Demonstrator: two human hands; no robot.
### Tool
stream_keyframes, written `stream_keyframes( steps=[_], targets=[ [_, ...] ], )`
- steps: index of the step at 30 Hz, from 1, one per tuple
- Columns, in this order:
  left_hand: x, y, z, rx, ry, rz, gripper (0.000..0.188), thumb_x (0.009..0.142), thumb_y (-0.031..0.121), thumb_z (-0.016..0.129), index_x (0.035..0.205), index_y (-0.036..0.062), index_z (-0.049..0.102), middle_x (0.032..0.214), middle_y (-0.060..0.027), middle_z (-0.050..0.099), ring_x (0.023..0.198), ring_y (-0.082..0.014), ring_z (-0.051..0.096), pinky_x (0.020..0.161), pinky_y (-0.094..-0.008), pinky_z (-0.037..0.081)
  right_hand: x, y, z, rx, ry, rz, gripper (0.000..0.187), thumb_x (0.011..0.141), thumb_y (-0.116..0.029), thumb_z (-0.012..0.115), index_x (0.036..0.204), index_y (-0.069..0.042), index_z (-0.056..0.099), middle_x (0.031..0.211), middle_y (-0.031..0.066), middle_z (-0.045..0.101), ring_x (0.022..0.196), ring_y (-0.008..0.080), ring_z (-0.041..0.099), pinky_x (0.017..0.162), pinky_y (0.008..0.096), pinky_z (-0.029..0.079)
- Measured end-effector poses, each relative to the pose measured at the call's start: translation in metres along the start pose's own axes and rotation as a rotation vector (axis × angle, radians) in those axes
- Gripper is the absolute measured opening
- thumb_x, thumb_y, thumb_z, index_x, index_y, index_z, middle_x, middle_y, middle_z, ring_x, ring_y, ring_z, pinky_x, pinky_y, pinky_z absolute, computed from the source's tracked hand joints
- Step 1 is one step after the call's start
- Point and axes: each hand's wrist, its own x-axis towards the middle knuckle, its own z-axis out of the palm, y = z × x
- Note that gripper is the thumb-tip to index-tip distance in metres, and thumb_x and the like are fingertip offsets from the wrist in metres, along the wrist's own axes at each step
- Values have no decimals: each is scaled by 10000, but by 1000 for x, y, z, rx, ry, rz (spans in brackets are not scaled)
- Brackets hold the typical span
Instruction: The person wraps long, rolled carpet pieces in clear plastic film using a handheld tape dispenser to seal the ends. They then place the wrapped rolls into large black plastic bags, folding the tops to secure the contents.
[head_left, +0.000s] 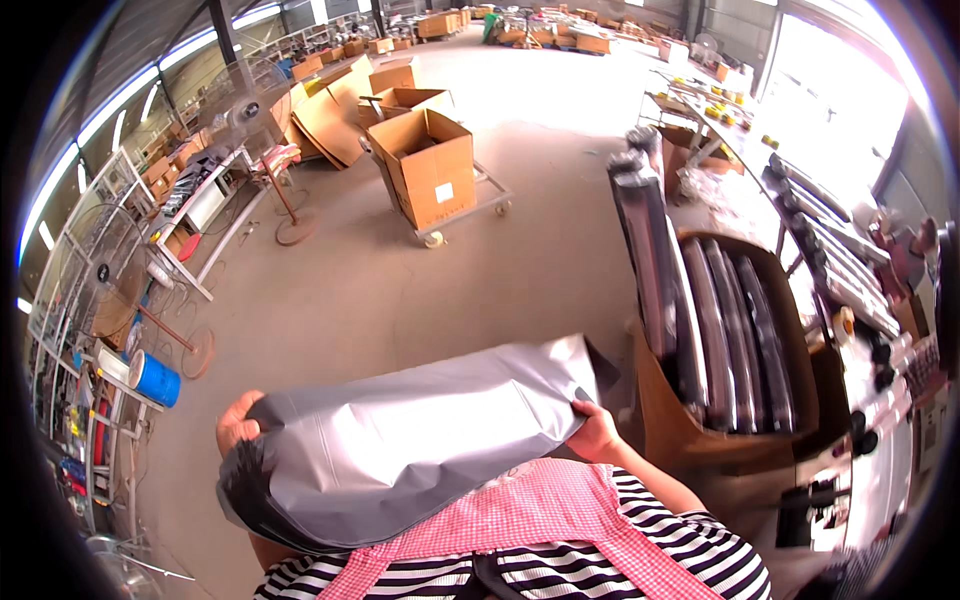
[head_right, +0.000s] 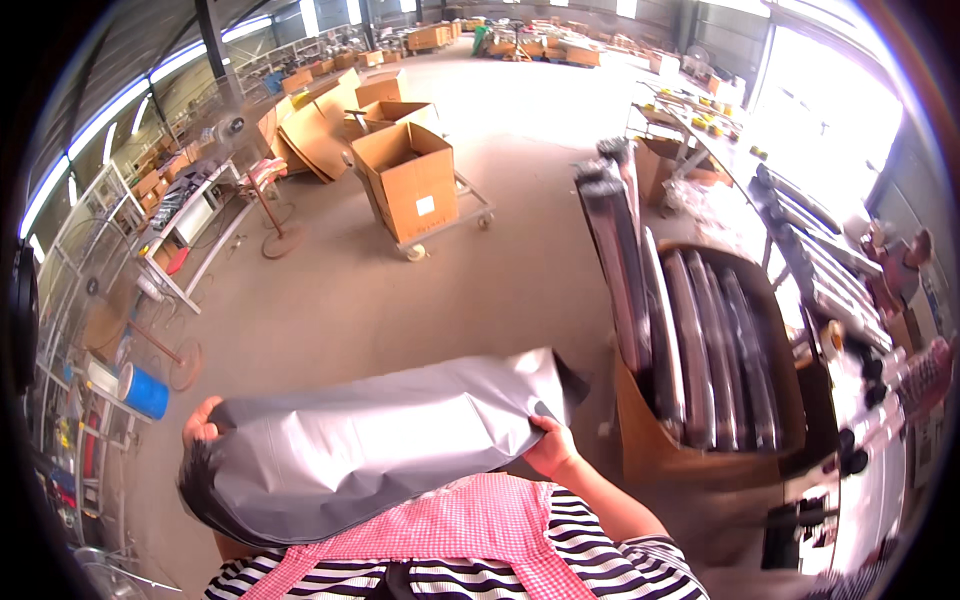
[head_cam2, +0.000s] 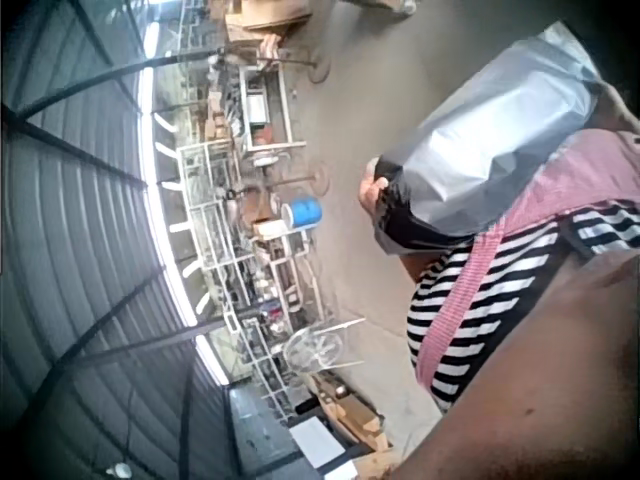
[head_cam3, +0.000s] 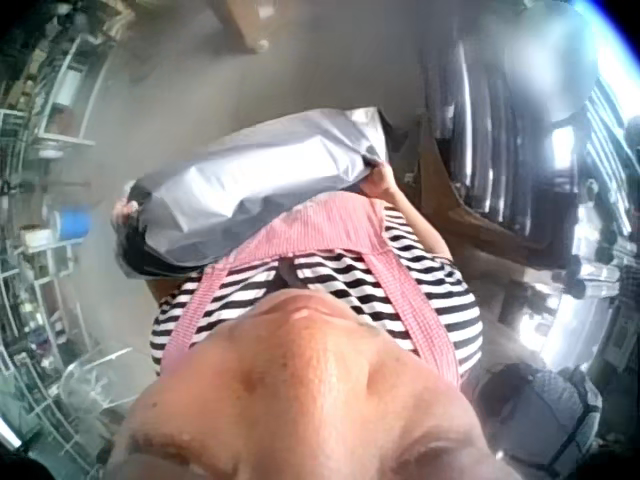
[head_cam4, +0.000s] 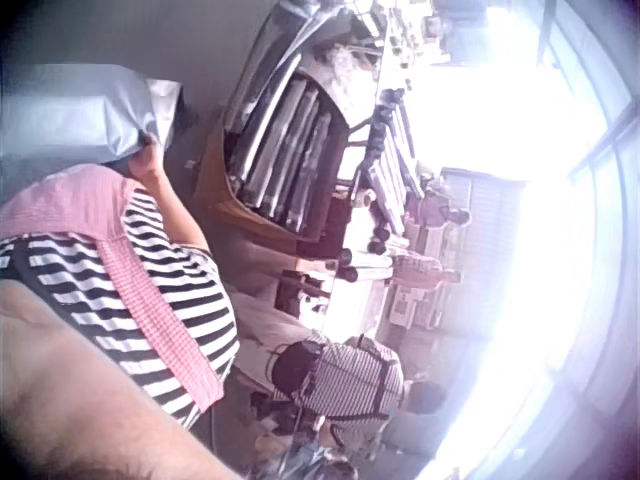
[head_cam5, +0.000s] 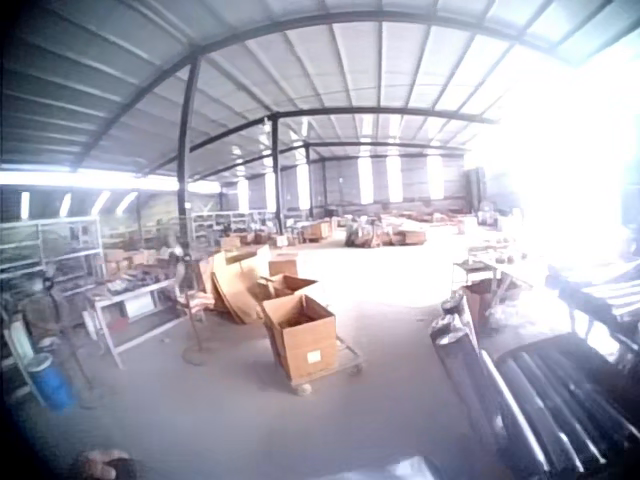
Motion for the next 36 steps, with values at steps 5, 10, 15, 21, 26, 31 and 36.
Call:
stream_keyframes(
  steps=[5, 10, 15, 21, 26, 31, 36],
  targets=[
    [100, 1, 15, 791, 581, 174, 419, 928, 332, 531, 1143, -20, 607, 1015, -71, 663, 914, -176, 608, 823, -318, 494, 186, -56, 77, -162, -51, 86, 403, 979, -245, 467, 1267, 19, 567, 1306, 170, 615, 1206, 309, 583, 1107, 460, 398],
    [222, 41, 76, 1278, 786, 236, 416, 996, 331, 410, 1185, 22, 615, 1047, -105, 655, 949, -250, 613, 858, -349, 485, 331, -94, 216, -338, -190, 183, 427, 1001, -291, 450, 1293, 1, 558, 1278, 188, 623, 1162, 310, 611, 1039, 453, 464],
    [397, -10, -16, 371, 403, 277, 305, 963, 210, 507, 1193, 30, 595, 1018, -101, 640, 825, -209, 609, 781, -325, 498, 449, -150, 274, -366, -176, 189, 421, 1013, -299, 434, 1295, -10, 552, 1232, 196, 639, 1093, 315, 640, 951, 452, 516],
    [691, -135, -120, -1021, 30, -424, 218, 958, 228, 547, 1096, 63, 584, 881, -86, 568, 628, -139, 523, 582, -265, 386, 536, -246, 244, -269, 354, 219, 363, 1010, -243, 416, 1256, -13, 552, 1145, 189, 672, 963, 325, 677, 811, 465, 553],
    [896, -142, -69, -1007, -178, -477, 196, 958, 216, 546, 1031, 39, 588, 900, -79, 588, 665, -146, 534, 590, -278, 390, 589, -354, 237, 17, 388, 174, 330, 1004, -204, 404, 1230, -11, 548, 1066, 194, 694, 875, 352, 697, 725, 475, 573],
    [1037, -160, 30, -844, -181, -459, 257, 963, 246, 550, 1127, 53, 595, 962, -80, 626, 688, -151, 560, 536, -265, 422, 661, -449, 222, -36, 602, 6, 256, 1000, -220, 424, 1064, -33, 586, 864, 144, 616, 760, 300, 615, 681, 415, 549],
    [1138, -174, 126, -829, -249, -532, 319, 975, 342, 536, 1218, 143, 593, 965, -86, 626, 663, -167, 578, 512, -260, 423, 712, -553, 221, -38, 611, 14, 261, 999, -259, 446, 1068, -56, 596, 897, 134, 625, 796, 294, 622, 702, 421, 550]
  ],
)
